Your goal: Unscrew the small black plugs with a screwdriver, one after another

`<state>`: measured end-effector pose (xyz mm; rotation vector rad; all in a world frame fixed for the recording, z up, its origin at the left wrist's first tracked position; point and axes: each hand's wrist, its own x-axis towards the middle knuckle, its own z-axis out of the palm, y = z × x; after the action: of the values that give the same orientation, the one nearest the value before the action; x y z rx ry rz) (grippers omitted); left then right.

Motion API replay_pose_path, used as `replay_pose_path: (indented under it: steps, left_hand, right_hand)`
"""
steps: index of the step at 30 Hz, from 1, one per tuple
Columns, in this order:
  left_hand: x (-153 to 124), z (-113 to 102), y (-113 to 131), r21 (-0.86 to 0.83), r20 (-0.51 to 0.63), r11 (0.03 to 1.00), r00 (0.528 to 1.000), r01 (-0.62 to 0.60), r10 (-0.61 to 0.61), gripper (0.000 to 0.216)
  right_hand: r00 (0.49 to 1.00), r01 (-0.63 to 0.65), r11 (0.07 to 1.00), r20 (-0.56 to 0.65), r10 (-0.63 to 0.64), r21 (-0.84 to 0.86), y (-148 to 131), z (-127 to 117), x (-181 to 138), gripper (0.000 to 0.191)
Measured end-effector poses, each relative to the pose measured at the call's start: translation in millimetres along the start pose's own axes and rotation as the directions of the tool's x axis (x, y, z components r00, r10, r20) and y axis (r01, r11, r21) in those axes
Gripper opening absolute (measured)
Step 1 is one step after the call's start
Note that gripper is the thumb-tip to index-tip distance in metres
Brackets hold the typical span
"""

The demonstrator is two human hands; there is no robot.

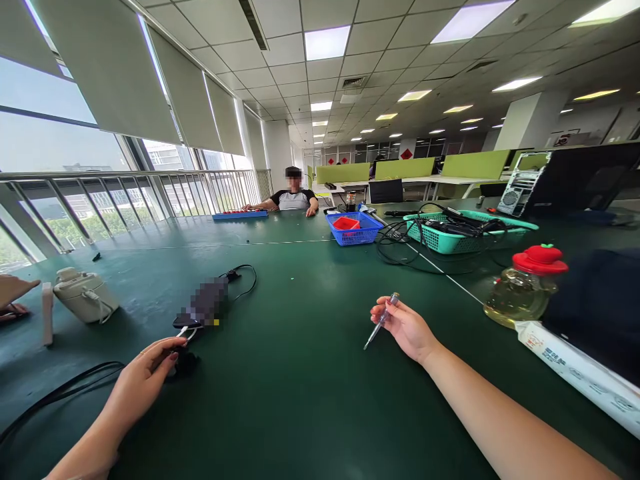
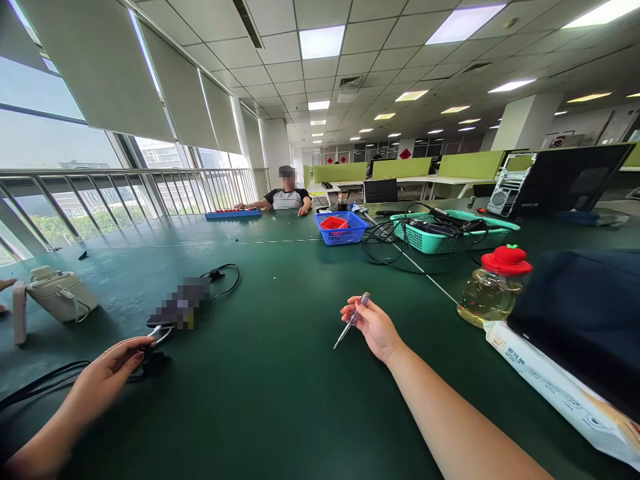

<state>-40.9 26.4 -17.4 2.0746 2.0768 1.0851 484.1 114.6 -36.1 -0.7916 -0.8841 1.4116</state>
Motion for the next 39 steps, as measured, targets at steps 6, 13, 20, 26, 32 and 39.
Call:
replay_pose_path:
  steps: [6,13,20,26,32,39]
  left_hand:
    - [1,-1,-5,0.108,0.029,0.993,0.999,-0.047,0.044,0.052]
    - [2,3,-5,0.172,0.081,0.979,0.992,-0.112,0.099,0.052]
    - [1,4,-3,0.208,0.075,0.972,0.993,-0.106,0.093,0.053]
    - [1,3,-6,0.242,0.083,0.965,0.993,-0.105,0.088,0.051]
    - [0,4,-1,0.22,0.077,0.967,0.99,-0.132,0.118,0.047]
    - [2,-2,5,0.246,-0.018,0.966,0.996,-0.081,0.088,0.044]
  right_hand:
    - [0.999,0.037,0.994,-0.03,-0.04,-0.099,1,2,0,0.038]
    - [1.0,0.028,0.993,-0.007,-0.029,-0.113,1,3,-1,0.037]
    - [1.0,0.022,0.994,-0.013,-0.024,-0.111,0,5,-2,0.041]
    - [1.0,0.025,0.993,-0.003,-0.026,-0.117,-1,4,-3,0.038]
    - [1.0,0.03,0.993,0.005,-0.03,-0.117,-1,5,-3,0.038]
    - [1.0,0.026,0.993,0.001,-0.026,-0.116,-1,7,-4,0.039]
